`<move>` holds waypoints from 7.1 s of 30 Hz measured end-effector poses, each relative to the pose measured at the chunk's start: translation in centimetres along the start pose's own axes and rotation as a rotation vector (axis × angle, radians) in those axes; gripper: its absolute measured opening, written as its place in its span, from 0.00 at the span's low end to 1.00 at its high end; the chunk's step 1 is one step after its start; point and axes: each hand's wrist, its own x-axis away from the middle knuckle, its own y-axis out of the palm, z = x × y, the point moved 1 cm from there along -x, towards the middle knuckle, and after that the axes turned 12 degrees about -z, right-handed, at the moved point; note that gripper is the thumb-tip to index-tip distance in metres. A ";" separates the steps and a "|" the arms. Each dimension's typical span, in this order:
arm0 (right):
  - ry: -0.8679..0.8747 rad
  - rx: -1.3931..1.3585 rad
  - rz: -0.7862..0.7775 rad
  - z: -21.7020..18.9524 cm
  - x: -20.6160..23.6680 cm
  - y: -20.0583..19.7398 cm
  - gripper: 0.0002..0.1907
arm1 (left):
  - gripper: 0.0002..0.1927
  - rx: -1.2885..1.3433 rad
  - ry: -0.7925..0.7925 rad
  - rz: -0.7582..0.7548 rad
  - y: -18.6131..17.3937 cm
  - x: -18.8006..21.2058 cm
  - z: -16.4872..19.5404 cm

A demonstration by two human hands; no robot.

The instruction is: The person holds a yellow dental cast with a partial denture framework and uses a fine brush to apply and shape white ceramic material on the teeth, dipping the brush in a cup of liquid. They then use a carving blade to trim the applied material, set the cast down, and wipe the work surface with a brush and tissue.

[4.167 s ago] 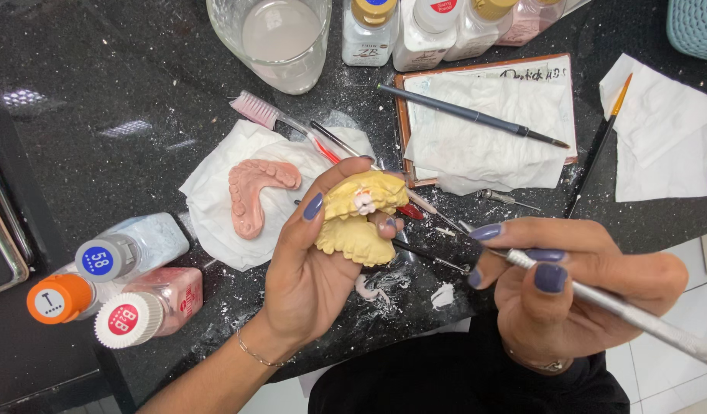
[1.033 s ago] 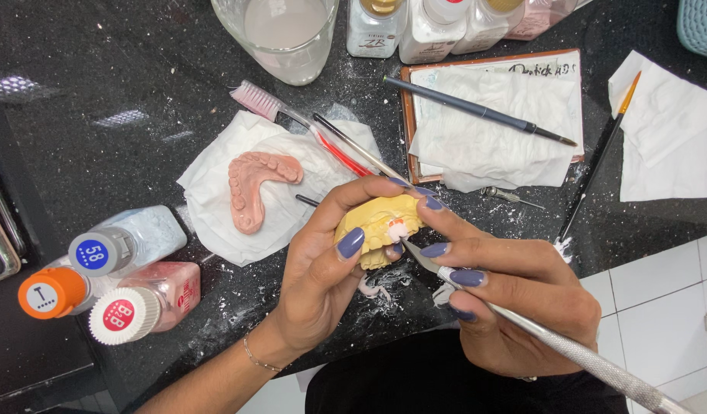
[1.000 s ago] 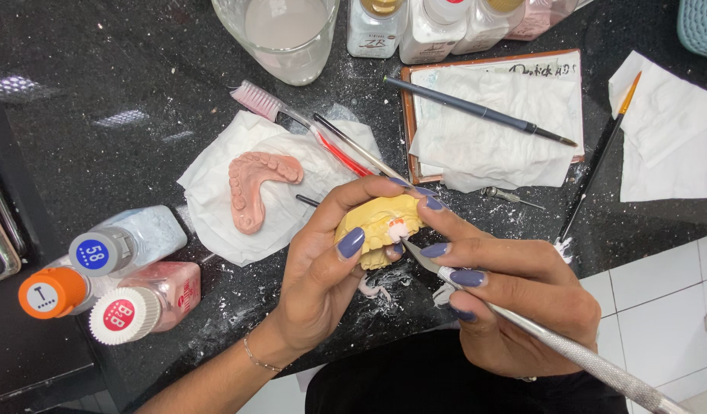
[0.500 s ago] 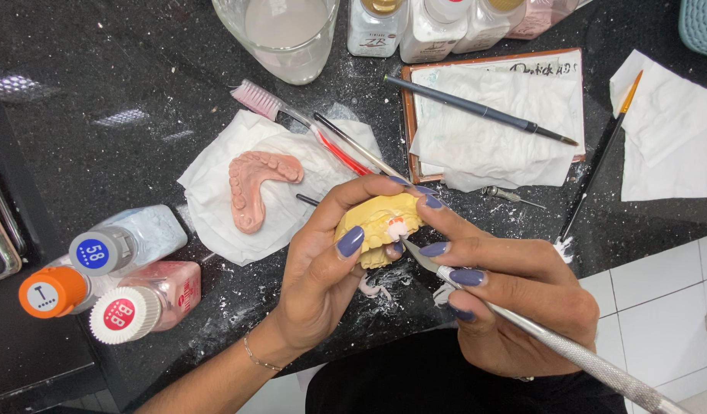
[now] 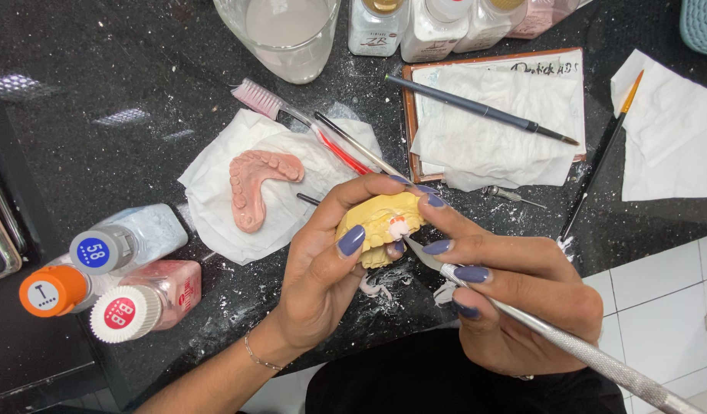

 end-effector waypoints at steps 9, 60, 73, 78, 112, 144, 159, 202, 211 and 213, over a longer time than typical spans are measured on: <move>-0.005 -0.021 -0.037 0.0 -0.1 -0.4 0.10 | 0.31 0.066 -0.013 0.018 0.1 -0.1 0.1; 0.000 -0.022 0.005 0.8 0.0 0.1 0.10 | 0.33 0.137 -0.029 0.047 0.1 -0.2 0.0; -0.004 -0.007 -0.045 1.0 -0.2 -0.1 0.10 | 0.33 0.151 -0.018 0.053 0.0 -0.2 0.0; 0.018 -0.019 -0.028 0.7 -0.3 -0.2 0.10 | 0.33 0.156 -0.018 0.057 0.0 -0.2 -0.1; -0.027 -0.021 0.052 0.8 0.0 -0.3 0.14 | 0.33 0.036 -0.023 0.036 0.1 -0.1 0.0; 0.667 0.989 0.290 6.1 1.6 -14.6 0.19 | 0.31 0.236 -0.062 -0.046 0.8 -1.2 0.5; 0.388 0.664 0.210 -0.3 0.3 -11.9 0.07 | 0.40 0.452 0.031 0.101 -1.4 -1.3 0.7; 0.222 0.731 -0.681 -0.8 -1.8 -0.5 0.15 | 0.36 0.491 0.077 0.006 -1.6 -0.3 1.9; 0.254 0.696 -0.305 -5.5 -7.2 -8.0 0.11 | 0.29 0.519 0.083 -0.093 -2.4 -0.2 1.4; 0.038 0.567 -0.254 -4.5 -9.0 -8.1 0.08 | 0.29 0.507 0.082 -0.100 -2.7 -0.3 1.4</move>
